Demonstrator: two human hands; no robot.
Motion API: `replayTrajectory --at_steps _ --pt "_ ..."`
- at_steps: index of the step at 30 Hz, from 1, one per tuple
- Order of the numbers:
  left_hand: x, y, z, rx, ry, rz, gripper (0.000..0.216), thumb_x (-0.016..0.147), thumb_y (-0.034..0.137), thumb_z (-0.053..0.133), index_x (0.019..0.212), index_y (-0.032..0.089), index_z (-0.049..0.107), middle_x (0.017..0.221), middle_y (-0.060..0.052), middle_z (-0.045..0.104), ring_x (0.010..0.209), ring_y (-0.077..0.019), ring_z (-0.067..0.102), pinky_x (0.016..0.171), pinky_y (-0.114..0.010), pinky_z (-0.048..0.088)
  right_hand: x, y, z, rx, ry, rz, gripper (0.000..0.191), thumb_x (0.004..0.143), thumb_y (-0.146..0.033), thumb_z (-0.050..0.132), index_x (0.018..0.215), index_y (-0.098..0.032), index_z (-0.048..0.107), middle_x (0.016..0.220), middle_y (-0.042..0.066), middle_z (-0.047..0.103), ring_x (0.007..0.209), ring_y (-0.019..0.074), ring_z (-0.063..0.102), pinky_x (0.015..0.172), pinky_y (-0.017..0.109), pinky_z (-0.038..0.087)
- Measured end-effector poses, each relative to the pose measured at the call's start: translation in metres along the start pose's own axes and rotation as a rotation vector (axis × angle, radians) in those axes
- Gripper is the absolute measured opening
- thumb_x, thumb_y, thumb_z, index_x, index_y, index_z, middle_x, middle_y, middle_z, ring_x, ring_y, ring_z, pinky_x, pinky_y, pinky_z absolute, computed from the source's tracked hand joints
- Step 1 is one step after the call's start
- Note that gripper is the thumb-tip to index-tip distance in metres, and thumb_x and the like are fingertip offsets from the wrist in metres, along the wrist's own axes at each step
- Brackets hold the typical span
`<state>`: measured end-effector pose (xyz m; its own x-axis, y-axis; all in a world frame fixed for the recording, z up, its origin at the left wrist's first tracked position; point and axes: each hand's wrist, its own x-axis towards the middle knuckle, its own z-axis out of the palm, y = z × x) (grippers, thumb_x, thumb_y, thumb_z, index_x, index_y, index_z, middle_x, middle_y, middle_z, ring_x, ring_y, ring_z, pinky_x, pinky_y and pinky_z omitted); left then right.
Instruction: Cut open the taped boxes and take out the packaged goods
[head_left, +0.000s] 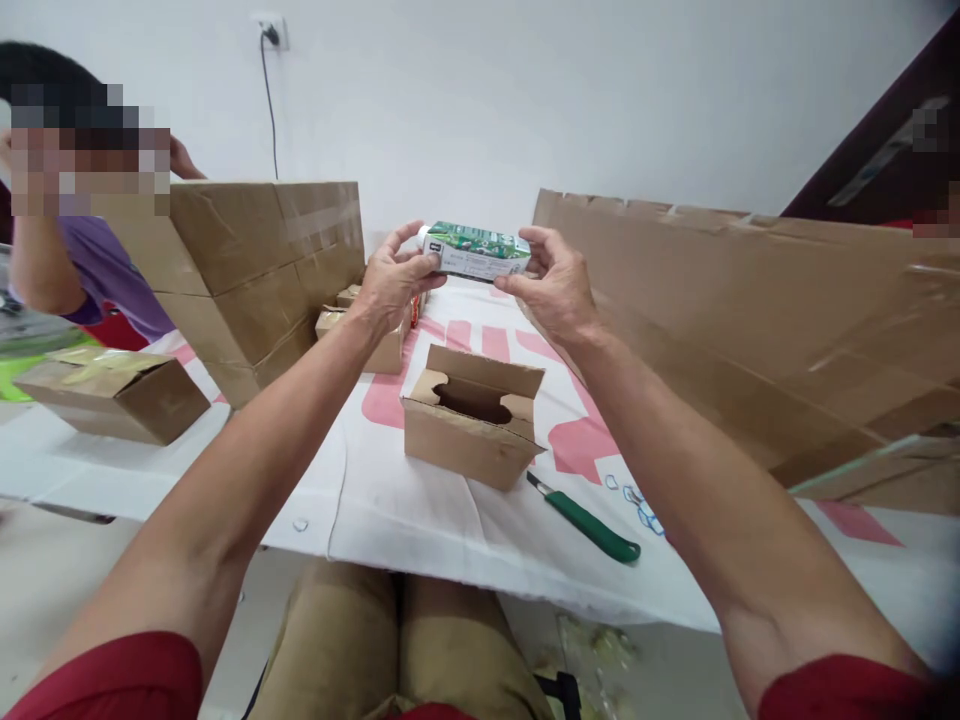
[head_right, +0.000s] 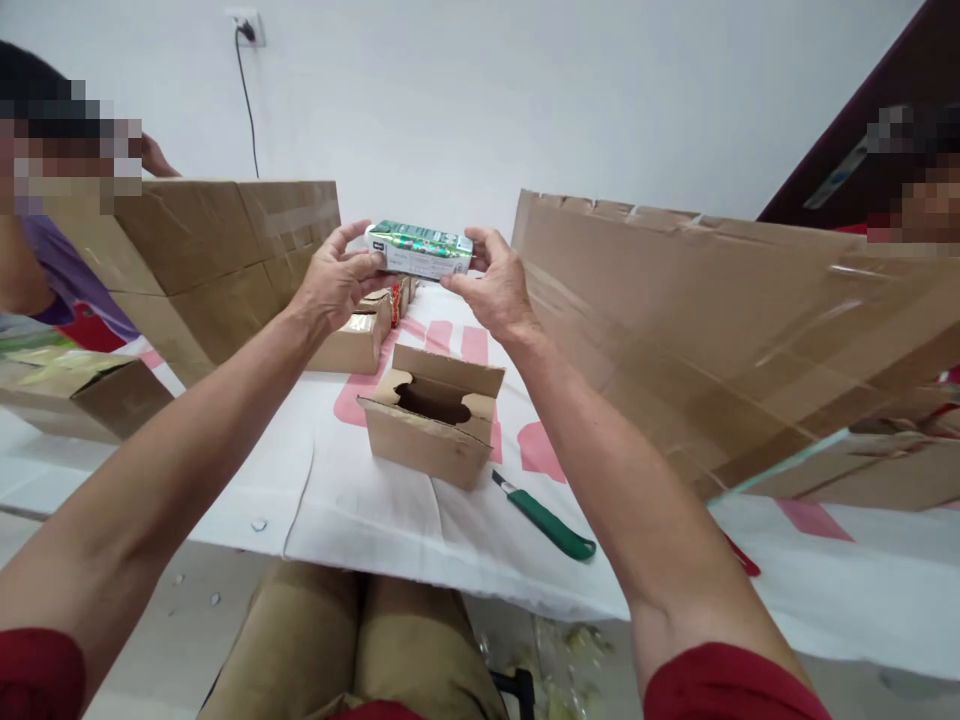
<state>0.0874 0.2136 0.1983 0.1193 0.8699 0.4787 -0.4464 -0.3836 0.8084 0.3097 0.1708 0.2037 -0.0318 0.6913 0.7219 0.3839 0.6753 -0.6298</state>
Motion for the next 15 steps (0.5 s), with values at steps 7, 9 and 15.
replayTrajectory --at_steps 7,9,15 --pt "-0.110 0.026 -0.029 0.158 0.077 0.052 0.058 0.077 0.018 0.085 0.129 0.018 0.061 0.102 -0.006 0.073 0.089 -0.0213 0.075 0.077 -0.032 0.061 -0.064 -0.050 0.025 -0.022 -0.108 0.009 0.061 0.077 -0.021 0.074 0.136 -0.020 0.057 0.129 0.009 0.068 0.117 0.0277 0.068 0.098 0.044 0.062" --pt "-0.157 0.036 -0.048 0.245 0.151 0.050 0.056 0.078 0.024 0.085 0.129 0.021 0.063 0.101 -0.005 0.075 0.083 -0.0192 0.075 0.068 -0.027 0.060 -0.092 -0.069 0.043 -0.030 -0.178 0.015 0.061 0.082 -0.020 0.070 0.140 -0.022 0.055 0.134 0.008 0.067 0.116 0.0268 0.068 0.097 0.042 0.062" --pt "-0.250 0.050 -0.130 0.356 0.324 -0.132 0.062 0.069 0.031 0.091 0.125 0.022 0.066 0.091 -0.003 0.077 0.069 -0.0169 0.073 0.059 -0.025 0.056 -0.174 -0.086 0.128 -0.111 -0.361 0.002 0.058 0.091 -0.020 0.063 0.148 -0.026 0.050 0.142 0.011 0.064 0.125 0.0289 0.064 0.105 0.046 0.057"
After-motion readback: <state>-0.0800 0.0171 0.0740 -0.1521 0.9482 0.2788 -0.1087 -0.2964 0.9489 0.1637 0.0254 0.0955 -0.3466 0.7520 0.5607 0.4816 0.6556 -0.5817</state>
